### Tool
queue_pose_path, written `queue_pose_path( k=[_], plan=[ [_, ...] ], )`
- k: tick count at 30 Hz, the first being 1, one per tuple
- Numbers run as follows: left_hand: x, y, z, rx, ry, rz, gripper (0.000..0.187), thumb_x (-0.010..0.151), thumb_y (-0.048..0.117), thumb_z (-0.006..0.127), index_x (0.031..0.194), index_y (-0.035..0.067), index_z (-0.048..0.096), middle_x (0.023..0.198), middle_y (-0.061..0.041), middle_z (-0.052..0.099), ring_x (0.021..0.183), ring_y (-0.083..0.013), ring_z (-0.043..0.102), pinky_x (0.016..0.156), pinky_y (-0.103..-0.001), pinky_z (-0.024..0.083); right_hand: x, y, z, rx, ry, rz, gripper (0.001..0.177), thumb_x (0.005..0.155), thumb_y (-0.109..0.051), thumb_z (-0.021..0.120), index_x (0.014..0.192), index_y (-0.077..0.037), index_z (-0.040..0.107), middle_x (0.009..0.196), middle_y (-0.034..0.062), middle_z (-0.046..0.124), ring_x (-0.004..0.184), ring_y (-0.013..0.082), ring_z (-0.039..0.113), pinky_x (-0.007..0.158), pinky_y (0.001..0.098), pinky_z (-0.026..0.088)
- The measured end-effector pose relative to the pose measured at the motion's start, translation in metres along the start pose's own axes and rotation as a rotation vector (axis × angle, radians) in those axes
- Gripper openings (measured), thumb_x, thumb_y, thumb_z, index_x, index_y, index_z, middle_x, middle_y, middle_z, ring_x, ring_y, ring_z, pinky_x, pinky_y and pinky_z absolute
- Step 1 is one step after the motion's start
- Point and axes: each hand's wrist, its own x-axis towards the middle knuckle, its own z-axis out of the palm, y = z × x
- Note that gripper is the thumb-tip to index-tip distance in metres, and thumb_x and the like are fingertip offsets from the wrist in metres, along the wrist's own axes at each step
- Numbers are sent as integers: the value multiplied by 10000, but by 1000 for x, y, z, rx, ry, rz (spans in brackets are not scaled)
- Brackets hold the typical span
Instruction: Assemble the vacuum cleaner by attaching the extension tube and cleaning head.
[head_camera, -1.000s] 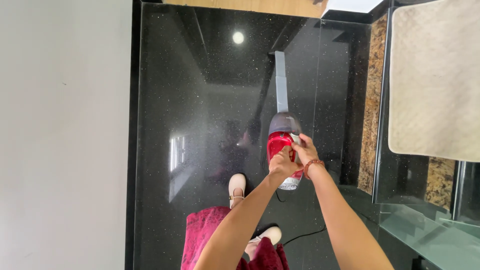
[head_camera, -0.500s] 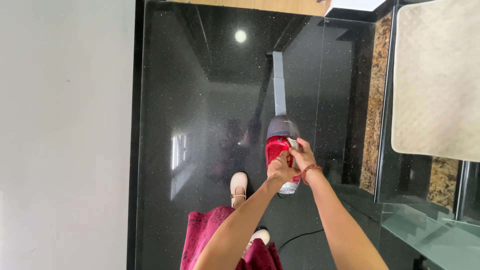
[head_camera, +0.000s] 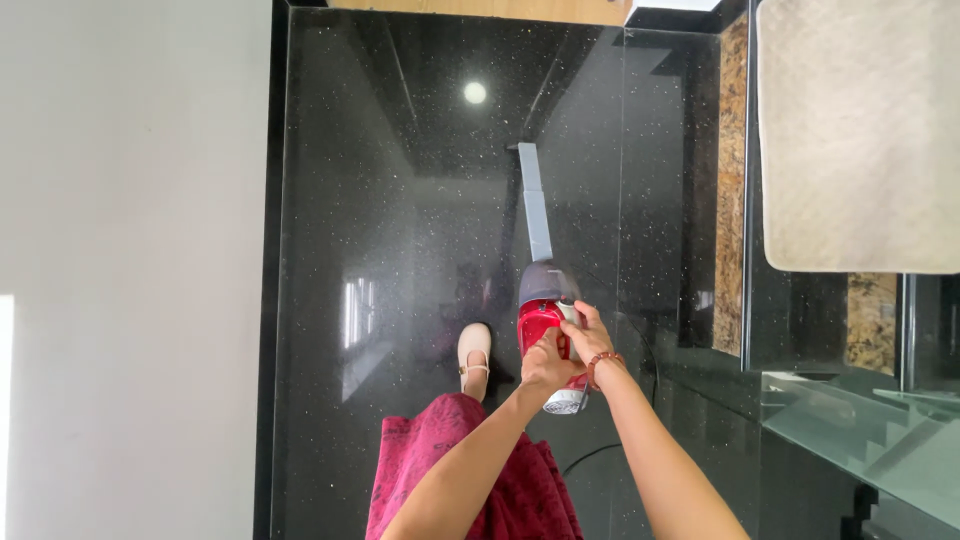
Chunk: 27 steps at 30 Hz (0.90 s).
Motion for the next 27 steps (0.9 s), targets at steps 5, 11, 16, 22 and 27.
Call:
queue_pose_path(
  k=[5, 11, 16, 22, 27],
  plan=[
    [-43, -30, 36, -15, 17, 7, 758, 638, 394, 891, 1253, 87, 570, 1094, -98, 743, 1044, -261, 724, 908, -392, 552, -43, 36, -6, -53, -5, -4, 646, 874, -258, 722, 1475, -183, 499, 1435, 117, 598, 1278, 266, 606, 1042, 379, 499],
    [-94, -52, 67, -42, 36, 22, 742, 626, 358, 894, 1236, 79, 578, 1052, -101, 747, 1006, -263, 725, 889, -390, 554, -82, 86, -10, -124, -4, -32, 649, 871, -287, 723, 1470, -180, 498, 1430, 124, 613, 1277, 269, 615, 1058, 362, 486],
    [-123, -66, 78, -62, 43, 17, 722, 634, 335, 890, 1232, 74, 579, 1023, -102, 744, 984, -263, 726, 877, -380, 557, -107, 109, -5, -165, -6, -47, 630, 880, -295, 713, 1468, -187, 515, 1384, 140, 648, 1252, 284, 636, 1046, 366, 499],
    [-120, -76, 72, -153, 63, 38, 649, 647, 303, 864, 1206, 95, 608, 1007, -64, 759, 943, -238, 740, 845, -366, 563, -106, 101, 5, -168, -7, -49, 630, 874, -299, 710, 1463, -194, 513, 1369, 137, 657, 1241, 283, 642, 1040, 368, 500],
    [-94, -59, 29, -72, 36, 45, 679, 657, 331, 878, 1229, 105, 590, 1031, -66, 753, 980, -244, 725, 870, -377, 550, -77, 70, 19, -37, -4, -20, 617, 868, -237, 718, 1449, -190, 516, 1428, 109, 616, 1276, 263, 617, 1047, 367, 498]
  ],
)
